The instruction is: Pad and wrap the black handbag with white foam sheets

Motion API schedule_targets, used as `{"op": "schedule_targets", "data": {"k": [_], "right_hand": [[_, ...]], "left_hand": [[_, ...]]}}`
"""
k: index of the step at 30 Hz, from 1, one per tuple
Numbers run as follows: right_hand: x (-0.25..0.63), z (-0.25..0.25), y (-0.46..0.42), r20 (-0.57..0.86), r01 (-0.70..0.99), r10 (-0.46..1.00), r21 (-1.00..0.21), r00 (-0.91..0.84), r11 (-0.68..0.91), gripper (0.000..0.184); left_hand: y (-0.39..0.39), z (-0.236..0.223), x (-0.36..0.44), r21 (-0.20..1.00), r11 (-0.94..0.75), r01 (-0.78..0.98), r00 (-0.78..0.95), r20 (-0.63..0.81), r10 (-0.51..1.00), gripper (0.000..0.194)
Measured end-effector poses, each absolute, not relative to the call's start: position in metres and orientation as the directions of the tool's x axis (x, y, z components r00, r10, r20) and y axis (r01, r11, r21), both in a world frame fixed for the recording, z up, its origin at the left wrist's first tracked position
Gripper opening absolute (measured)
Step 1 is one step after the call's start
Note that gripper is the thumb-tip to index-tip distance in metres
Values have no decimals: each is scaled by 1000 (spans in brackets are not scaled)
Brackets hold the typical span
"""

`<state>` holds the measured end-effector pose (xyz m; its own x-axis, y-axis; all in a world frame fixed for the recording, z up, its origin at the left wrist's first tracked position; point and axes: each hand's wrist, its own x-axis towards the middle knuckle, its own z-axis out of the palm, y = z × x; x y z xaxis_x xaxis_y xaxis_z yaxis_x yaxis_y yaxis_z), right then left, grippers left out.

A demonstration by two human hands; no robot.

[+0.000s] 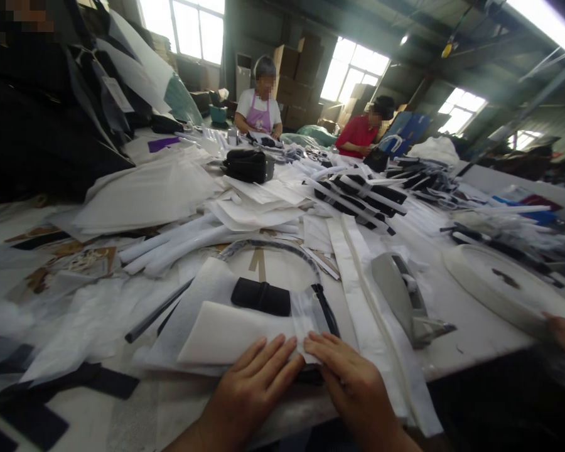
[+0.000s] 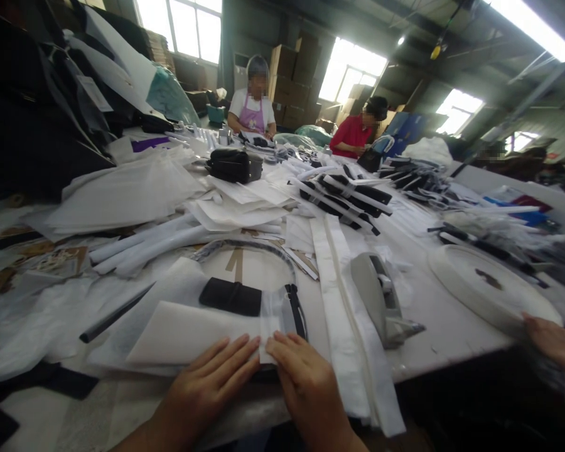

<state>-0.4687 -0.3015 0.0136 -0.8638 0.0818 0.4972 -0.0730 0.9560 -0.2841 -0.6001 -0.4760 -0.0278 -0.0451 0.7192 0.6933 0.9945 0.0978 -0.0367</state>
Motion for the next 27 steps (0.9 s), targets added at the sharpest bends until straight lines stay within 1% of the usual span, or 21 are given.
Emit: {"op": "schedule_targets", "data": {"k": [4, 8, 11, 14, 16, 18, 21, 22, 24, 27], "right_hand": [[-460, 6, -315, 546, -105, 16, -189, -837, 976, 30], [-455, -4, -329, 554, -50, 38, -143, -832, 988, 33], [-448, -11, -335, 587, -46, 58, -160, -807, 986, 34], [-427, -20, -337, 623, -90, 80, -237, -778, 967, 33], [-405, -34, -339, 654, -104, 91, -254, -751, 962, 35], [-387, -52, -341, 658, -63, 89, -204, -748, 977, 41], [-378, -78, -345, 620, 10, 70, -100, -781, 995, 49], [-381, -84, -346, 618, 2, 51, -80, -784, 997, 49], [-391, -88, -348, 628, -70, -16, -62, -778, 996, 44], [-402, -84, -349, 653, -202, -85, -106, -753, 974, 35]], "left_hand": [[-479, -26, -599, -23, 93, 995, -54, 670, 740, 37], [-481, -25, -599, 13, 98, 995, -82, 655, 751, 39], [-483, -25, -599, -8, 69, 998, -49, 612, 790, 42], [-484, -25, -600, -23, 55, 998, -33, 549, 835, 43], [-485, -24, -600, -22, 62, 998, -41, 518, 854, 44], [-486, -23, -600, -24, 64, 998, -44, 499, 865, 44], [-486, -23, -600, -34, 58, 998, -33, 491, 870, 44], [-486, -23, -601, -41, 52, 998, -25, 491, 871, 44], [-485, -24, -601, -49, 41, 998, -12, 493, 870, 44], [-485, -26, -602, -46, 45, 998, -16, 506, 862, 43]]}}
